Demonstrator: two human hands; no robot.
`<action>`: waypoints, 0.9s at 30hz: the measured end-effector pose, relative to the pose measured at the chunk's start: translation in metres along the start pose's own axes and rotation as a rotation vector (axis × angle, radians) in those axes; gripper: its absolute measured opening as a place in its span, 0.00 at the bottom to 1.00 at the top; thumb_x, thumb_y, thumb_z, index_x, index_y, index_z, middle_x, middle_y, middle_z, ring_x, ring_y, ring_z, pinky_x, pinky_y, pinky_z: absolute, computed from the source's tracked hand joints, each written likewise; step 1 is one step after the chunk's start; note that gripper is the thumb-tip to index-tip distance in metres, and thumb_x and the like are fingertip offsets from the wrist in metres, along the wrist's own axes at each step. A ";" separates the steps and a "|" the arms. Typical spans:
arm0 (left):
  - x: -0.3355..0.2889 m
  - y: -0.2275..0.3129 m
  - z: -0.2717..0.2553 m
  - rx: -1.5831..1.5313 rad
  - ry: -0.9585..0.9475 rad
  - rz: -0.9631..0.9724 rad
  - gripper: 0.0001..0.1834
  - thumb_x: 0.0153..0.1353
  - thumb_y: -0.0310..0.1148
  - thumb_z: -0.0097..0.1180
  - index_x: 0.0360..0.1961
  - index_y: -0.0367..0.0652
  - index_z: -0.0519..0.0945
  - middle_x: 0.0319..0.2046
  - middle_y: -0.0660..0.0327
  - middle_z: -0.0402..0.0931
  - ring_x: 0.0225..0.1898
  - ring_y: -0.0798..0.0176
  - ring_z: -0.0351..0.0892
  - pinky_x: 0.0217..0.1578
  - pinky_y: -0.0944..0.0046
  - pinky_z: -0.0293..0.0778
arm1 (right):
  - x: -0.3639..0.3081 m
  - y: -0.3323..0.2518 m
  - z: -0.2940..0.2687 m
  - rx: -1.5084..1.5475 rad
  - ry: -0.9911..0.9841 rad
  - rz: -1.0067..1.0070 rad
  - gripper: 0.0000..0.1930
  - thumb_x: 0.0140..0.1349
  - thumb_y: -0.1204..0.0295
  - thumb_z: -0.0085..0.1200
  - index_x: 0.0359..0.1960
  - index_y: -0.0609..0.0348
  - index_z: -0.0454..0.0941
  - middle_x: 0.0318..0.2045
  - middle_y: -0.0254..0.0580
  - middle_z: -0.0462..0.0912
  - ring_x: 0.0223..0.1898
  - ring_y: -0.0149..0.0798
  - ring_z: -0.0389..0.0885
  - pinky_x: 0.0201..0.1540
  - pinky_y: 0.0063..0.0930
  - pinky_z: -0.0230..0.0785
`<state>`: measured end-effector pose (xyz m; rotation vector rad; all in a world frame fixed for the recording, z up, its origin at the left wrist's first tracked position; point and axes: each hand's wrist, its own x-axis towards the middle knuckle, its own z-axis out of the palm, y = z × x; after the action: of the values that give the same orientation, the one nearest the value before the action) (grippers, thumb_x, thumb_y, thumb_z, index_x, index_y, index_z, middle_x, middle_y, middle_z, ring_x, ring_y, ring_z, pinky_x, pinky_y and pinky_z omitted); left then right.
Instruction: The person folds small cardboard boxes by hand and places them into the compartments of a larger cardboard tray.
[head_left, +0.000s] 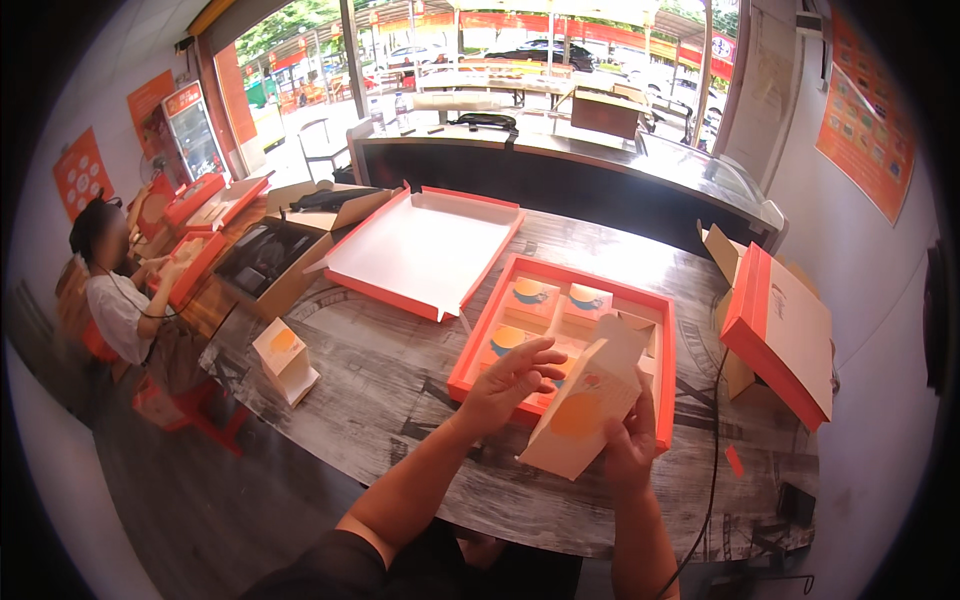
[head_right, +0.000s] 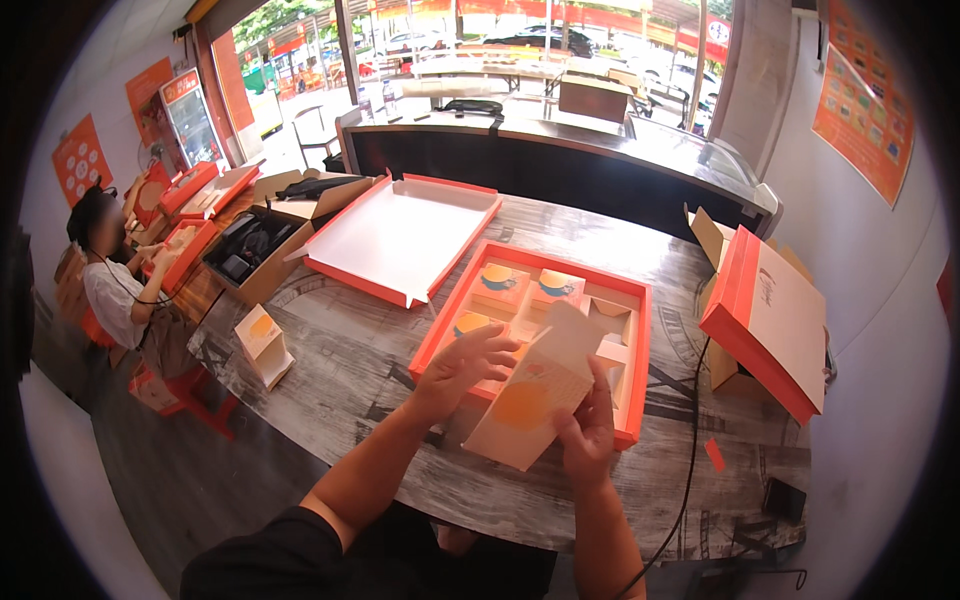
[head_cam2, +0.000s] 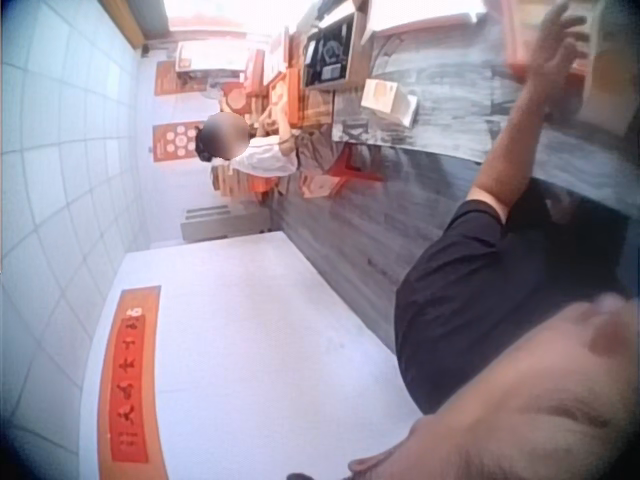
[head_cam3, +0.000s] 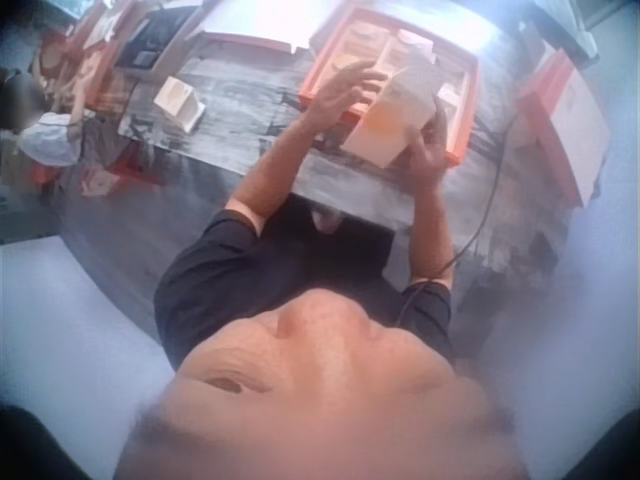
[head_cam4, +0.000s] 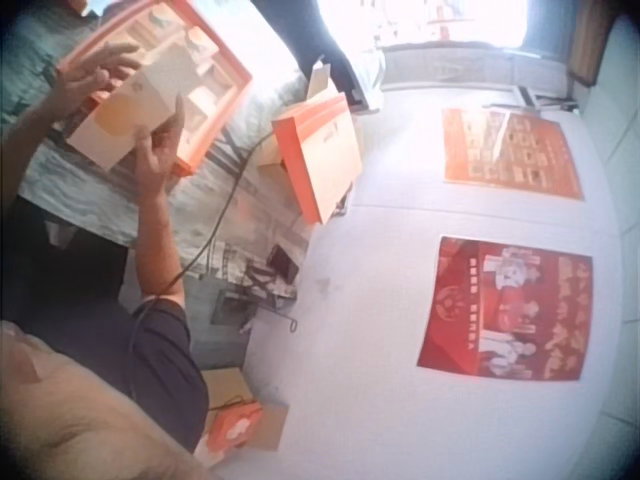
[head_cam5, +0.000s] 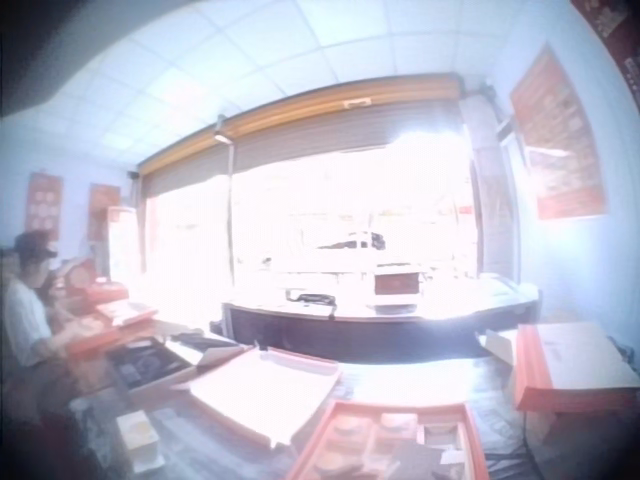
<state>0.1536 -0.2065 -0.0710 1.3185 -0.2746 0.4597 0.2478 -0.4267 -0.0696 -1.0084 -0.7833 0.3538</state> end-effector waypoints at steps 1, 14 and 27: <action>0.001 0.001 0.005 -0.042 -0.024 0.037 0.32 0.78 0.36 0.52 0.78 0.43 0.59 0.66 0.51 0.72 0.64 0.56 0.76 0.60 0.58 0.75 | 0.000 0.001 0.001 -0.010 -0.022 -0.007 0.40 0.67 0.80 0.53 0.80 0.62 0.49 0.68 0.49 0.71 0.65 0.41 0.75 0.65 0.35 0.69; -0.009 -0.026 0.021 0.033 0.086 -0.066 0.16 0.73 0.39 0.60 0.54 0.42 0.74 0.39 0.67 0.76 0.39 0.77 0.75 0.39 0.72 0.74 | -0.005 0.017 -0.006 -0.319 -0.079 -0.073 0.24 0.61 0.79 0.53 0.61 0.63 0.69 0.56 0.42 0.69 0.50 0.33 0.75 0.55 0.28 0.70; -0.009 -0.041 0.033 0.015 0.232 0.149 0.15 0.75 0.34 0.59 0.55 0.43 0.70 0.39 0.66 0.75 0.38 0.76 0.77 0.36 0.72 0.74 | -0.008 0.018 -0.003 -0.239 -0.035 -0.107 0.21 0.66 0.81 0.52 0.60 0.63 0.66 0.64 0.49 0.69 0.57 0.39 0.78 0.59 0.33 0.73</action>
<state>0.1670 -0.2478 -0.1028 1.2510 -0.1762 0.7362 0.2459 -0.4239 -0.0891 -1.1806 -0.9228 0.1886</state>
